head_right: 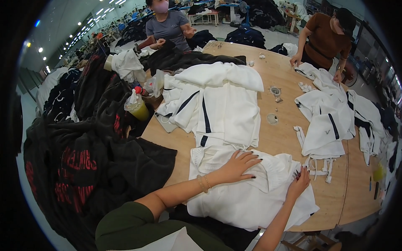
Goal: Using small snips to trim excess threads from the waistbands of white garments in a factory.
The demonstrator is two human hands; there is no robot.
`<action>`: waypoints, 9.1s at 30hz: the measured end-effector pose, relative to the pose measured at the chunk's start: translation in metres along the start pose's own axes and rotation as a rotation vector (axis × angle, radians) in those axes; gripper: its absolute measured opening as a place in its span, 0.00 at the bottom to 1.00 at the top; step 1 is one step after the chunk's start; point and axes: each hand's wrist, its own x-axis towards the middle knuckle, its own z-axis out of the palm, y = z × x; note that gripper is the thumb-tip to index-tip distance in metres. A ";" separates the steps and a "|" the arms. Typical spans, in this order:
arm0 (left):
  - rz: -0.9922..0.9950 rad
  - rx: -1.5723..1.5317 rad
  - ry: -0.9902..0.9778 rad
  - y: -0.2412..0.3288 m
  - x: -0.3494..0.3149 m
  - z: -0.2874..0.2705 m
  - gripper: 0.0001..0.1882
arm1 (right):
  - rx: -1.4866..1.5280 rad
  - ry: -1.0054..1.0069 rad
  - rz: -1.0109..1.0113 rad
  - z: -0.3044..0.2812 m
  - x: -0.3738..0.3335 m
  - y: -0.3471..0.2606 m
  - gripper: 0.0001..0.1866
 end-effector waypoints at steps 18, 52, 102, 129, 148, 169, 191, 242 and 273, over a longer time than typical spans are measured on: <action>-0.053 -0.543 -0.019 -0.026 0.010 -0.007 0.29 | 0.024 0.012 -0.024 -0.001 0.013 0.016 0.22; 0.208 -2.107 0.654 -0.138 0.079 -0.225 0.30 | 0.449 -0.256 -0.062 0.039 -0.035 -0.186 0.10; -0.120 -1.921 0.766 -0.170 0.099 -0.177 0.22 | 0.550 -0.192 -0.051 0.043 -0.033 -0.182 0.12; -0.178 -0.691 0.666 -0.120 0.181 -0.143 0.24 | 0.511 -0.173 -0.104 0.053 -0.031 -0.185 0.10; -0.274 -0.708 0.551 -0.093 0.181 -0.130 0.23 | 0.516 -0.188 -0.051 0.051 -0.033 -0.175 0.12; 0.278 -0.003 0.137 -0.017 0.117 -0.155 0.18 | 0.836 -0.250 -0.529 -0.122 0.113 -0.278 0.08; 0.354 -0.152 0.150 0.003 0.095 -0.200 0.13 | 0.864 -0.508 -0.608 -0.160 0.115 -0.302 0.06; -0.124 -0.312 -0.109 -0.013 -0.025 0.022 0.10 | 1.294 -0.529 0.361 -0.029 -0.045 -0.130 0.15; -0.345 -0.440 -0.010 0.002 -0.032 0.023 0.06 | 1.377 -0.439 0.480 -0.002 -0.059 -0.117 0.12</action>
